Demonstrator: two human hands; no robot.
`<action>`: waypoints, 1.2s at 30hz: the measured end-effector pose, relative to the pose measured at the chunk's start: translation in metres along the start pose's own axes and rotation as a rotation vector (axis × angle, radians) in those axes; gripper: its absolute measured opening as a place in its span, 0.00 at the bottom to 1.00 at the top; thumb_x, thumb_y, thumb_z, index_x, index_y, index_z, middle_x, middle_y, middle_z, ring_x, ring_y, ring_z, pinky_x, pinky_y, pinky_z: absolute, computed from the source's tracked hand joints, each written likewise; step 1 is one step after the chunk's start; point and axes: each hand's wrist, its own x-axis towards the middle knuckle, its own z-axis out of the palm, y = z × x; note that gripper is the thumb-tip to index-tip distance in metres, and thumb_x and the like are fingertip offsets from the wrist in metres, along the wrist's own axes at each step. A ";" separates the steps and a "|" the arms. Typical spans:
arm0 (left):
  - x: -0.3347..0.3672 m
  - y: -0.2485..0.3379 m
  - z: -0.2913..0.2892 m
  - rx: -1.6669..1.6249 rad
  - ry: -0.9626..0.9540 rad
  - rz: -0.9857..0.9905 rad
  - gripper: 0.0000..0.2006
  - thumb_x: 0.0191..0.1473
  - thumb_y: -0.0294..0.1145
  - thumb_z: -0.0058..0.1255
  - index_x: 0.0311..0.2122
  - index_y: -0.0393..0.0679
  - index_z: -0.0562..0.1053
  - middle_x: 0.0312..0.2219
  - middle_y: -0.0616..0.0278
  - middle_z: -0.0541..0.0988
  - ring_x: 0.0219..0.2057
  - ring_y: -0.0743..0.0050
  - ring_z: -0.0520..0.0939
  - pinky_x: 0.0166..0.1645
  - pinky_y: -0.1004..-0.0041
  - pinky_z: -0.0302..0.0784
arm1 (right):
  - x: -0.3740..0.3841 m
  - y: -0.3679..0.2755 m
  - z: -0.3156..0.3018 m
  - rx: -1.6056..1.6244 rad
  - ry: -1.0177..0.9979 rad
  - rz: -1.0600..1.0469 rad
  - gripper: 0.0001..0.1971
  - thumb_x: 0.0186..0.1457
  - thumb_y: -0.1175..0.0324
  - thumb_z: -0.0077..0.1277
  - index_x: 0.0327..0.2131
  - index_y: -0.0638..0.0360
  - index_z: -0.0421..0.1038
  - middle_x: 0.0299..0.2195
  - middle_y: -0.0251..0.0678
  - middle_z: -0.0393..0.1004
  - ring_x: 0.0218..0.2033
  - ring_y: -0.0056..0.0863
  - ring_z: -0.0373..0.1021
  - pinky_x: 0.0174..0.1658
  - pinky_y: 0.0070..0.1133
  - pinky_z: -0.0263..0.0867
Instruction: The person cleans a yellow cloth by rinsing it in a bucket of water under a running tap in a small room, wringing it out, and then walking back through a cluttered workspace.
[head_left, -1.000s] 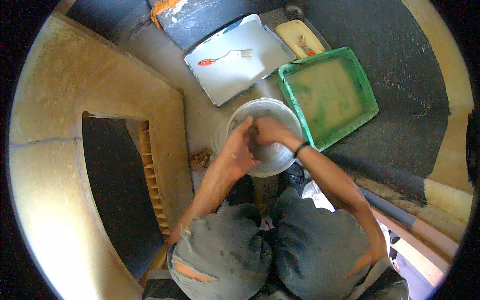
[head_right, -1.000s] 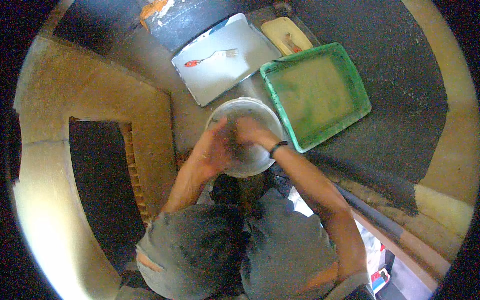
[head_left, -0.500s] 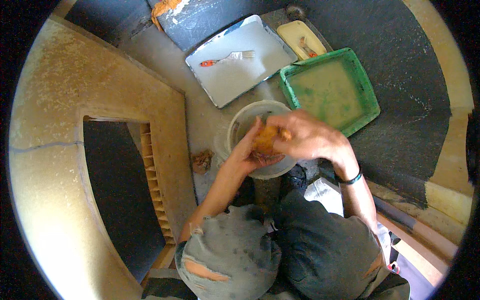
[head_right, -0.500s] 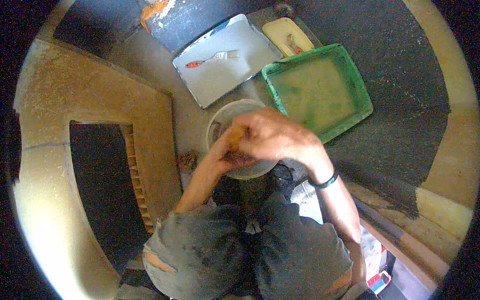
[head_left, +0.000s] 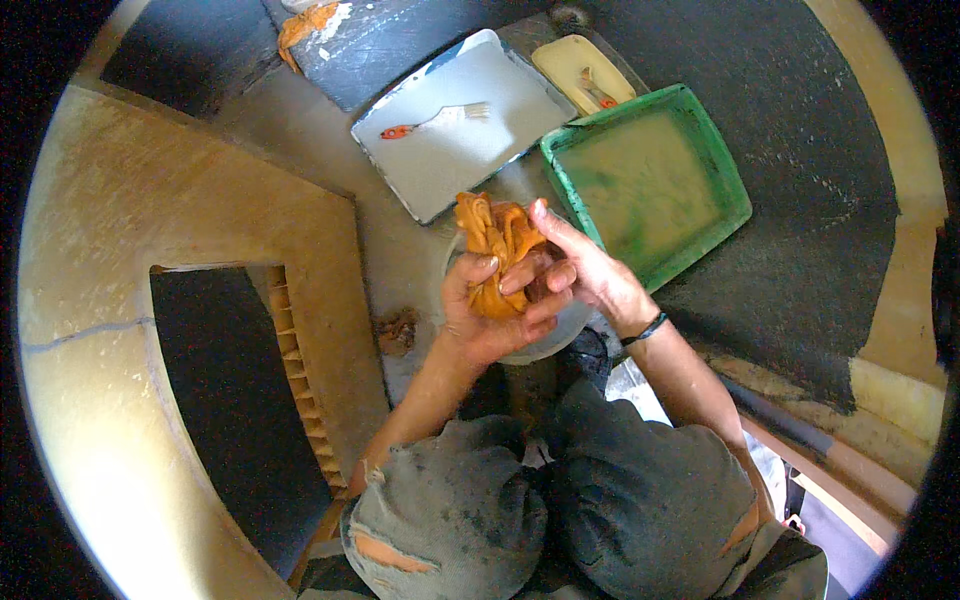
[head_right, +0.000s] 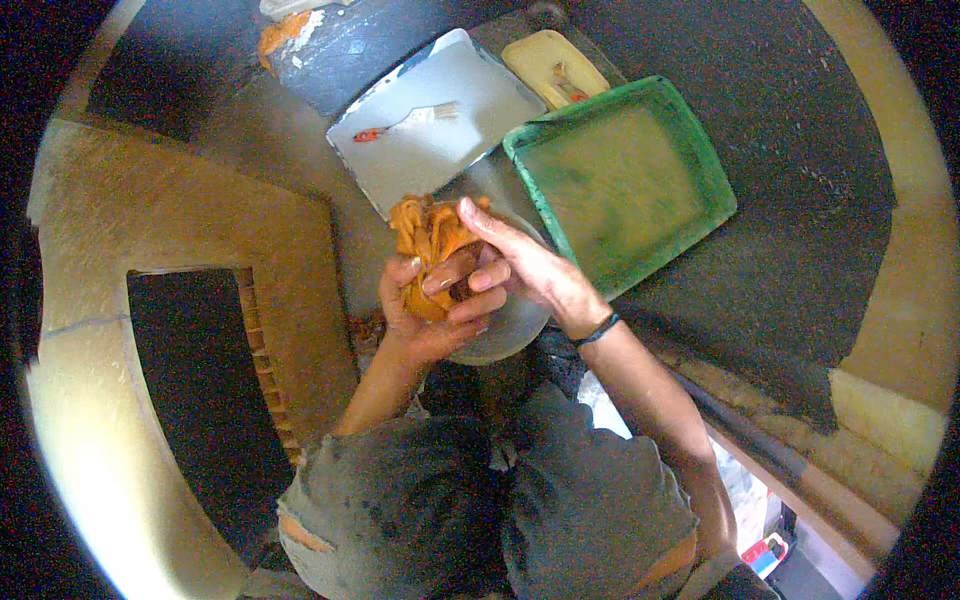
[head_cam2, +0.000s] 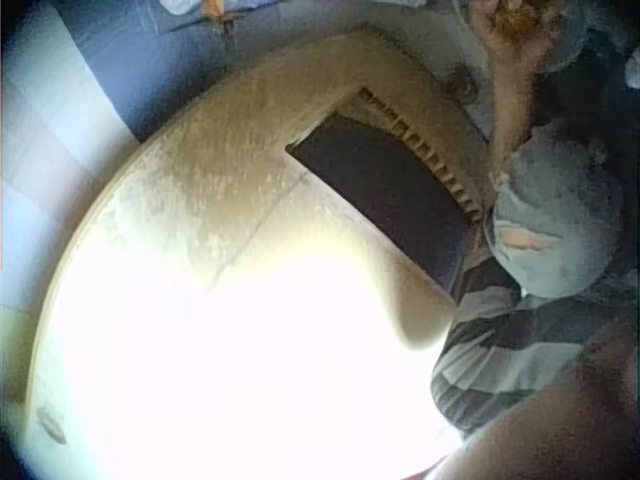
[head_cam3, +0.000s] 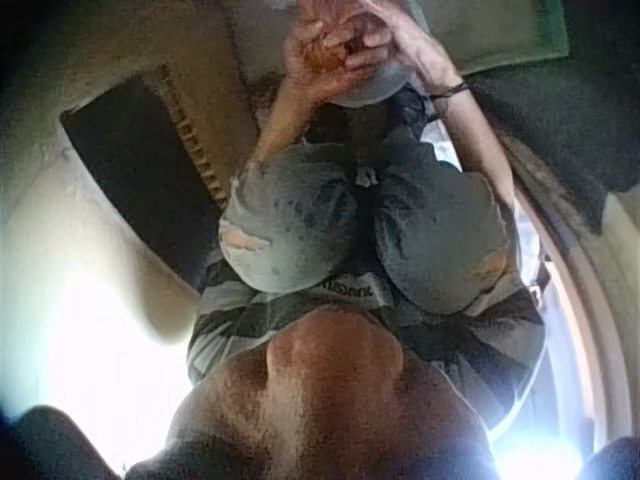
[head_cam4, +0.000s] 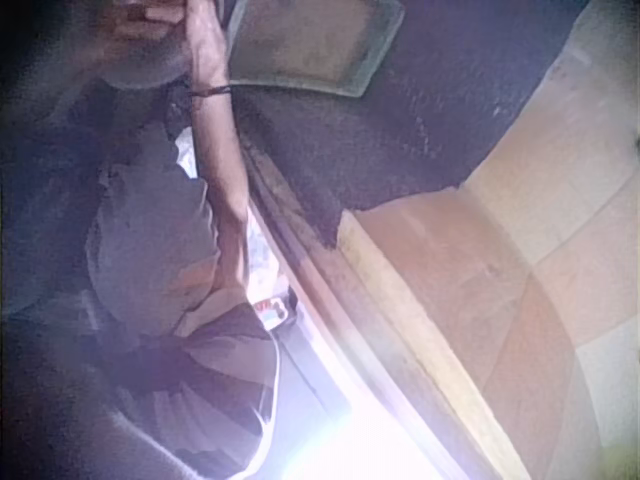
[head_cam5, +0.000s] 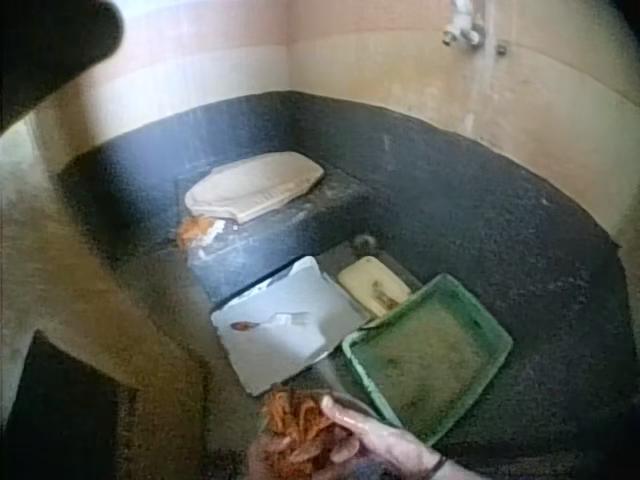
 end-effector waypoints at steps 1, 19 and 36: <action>0.002 -0.004 -0.002 -0.027 -0.023 -0.001 0.18 0.50 0.51 0.51 0.32 0.46 0.66 0.25 0.65 0.68 0.20 0.75 0.69 0.22 0.77 0.68 | -0.001 -0.001 0.005 0.104 -0.037 0.115 0.33 0.58 0.38 0.45 0.56 0.55 0.66 0.49 0.42 0.73 0.42 0.27 0.73 0.46 0.23 0.69; 0.003 -0.014 -0.061 1.371 0.540 0.295 0.13 0.55 0.43 0.52 0.40 0.45 0.70 0.19 0.70 0.70 0.15 0.86 0.67 0.18 0.81 0.57 | 0.043 0.011 0.015 -0.967 0.576 -0.354 0.25 0.53 0.54 0.56 0.48 0.61 0.69 0.41 0.53 0.76 0.42 0.46 0.75 0.42 0.33 0.72; 0.040 0.041 0.007 0.677 0.432 -0.296 0.09 0.58 0.44 0.46 0.33 0.52 0.66 0.11 0.77 0.57 0.09 0.88 0.54 0.13 0.81 0.47 | 0.065 -0.054 -0.010 0.326 0.009 -0.235 0.22 0.64 0.47 0.44 0.49 0.56 0.69 0.17 0.20 0.51 0.16 0.12 0.48 0.20 0.16 0.54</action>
